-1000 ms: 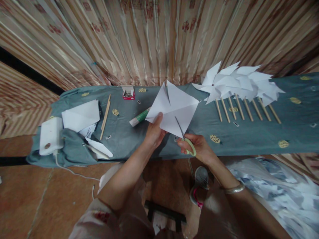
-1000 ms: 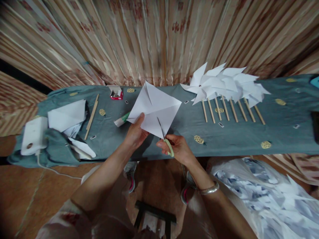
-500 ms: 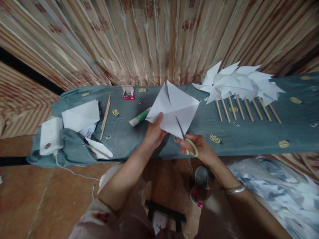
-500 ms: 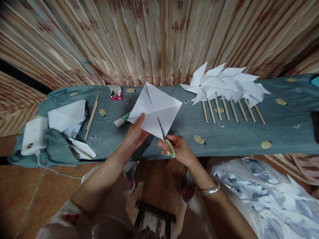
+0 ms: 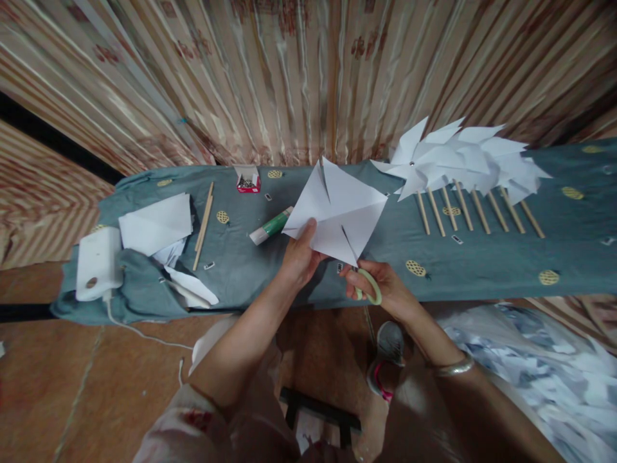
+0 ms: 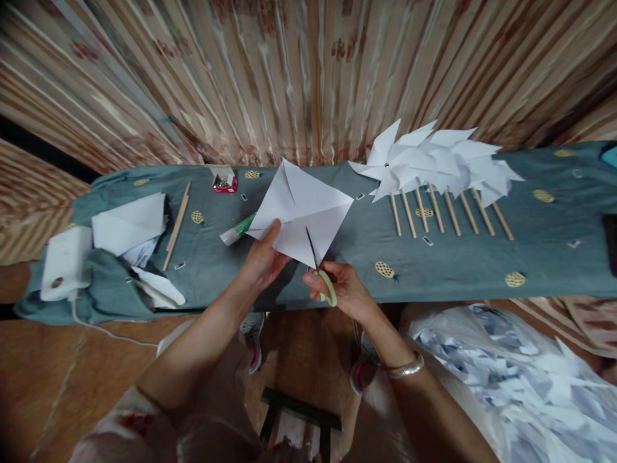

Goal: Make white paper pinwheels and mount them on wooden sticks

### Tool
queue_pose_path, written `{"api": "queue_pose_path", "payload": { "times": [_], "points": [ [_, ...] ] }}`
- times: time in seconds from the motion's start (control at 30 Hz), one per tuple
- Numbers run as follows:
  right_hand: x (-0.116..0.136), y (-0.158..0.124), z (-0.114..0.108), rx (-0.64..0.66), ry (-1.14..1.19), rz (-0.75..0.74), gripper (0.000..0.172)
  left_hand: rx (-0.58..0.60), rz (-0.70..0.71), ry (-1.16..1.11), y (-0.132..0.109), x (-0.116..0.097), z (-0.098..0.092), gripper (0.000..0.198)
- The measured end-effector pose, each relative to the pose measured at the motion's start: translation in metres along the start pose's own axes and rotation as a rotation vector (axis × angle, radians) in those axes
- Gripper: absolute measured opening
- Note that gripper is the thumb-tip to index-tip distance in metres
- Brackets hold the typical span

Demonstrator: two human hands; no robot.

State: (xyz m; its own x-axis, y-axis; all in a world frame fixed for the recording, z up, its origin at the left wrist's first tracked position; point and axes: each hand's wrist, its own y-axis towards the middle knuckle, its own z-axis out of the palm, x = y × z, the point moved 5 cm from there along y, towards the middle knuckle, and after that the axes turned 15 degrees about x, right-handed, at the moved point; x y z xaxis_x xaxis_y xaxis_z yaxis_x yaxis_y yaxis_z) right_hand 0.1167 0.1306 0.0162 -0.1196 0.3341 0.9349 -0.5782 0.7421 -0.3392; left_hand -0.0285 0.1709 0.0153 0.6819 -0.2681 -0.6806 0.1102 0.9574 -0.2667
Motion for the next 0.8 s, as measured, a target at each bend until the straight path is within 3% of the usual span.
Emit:
{"api": "queue_pose_path", "payload": {
  "times": [0.23,0.63,0.8],
  "points": [
    [-0.0018,0.0008,0.0042,0.046,0.030,0.034,0.052,-0.021,-0.002,-0.035,0.0020,-0.0038,-0.0032,0.014],
    [-0.0034,0.0006,0.0000,-0.036,-0.004,0.027,0.054,0.002,0.031,0.014,-0.0033,-0.0002,0.0047,0.010],
    [-0.0020,-0.0007,-0.0014,-0.038,-0.007,0.024,0.053,-0.038,0.034,0.055,-0.0036,-0.0006,0.0026,0.010]
  ]
}}
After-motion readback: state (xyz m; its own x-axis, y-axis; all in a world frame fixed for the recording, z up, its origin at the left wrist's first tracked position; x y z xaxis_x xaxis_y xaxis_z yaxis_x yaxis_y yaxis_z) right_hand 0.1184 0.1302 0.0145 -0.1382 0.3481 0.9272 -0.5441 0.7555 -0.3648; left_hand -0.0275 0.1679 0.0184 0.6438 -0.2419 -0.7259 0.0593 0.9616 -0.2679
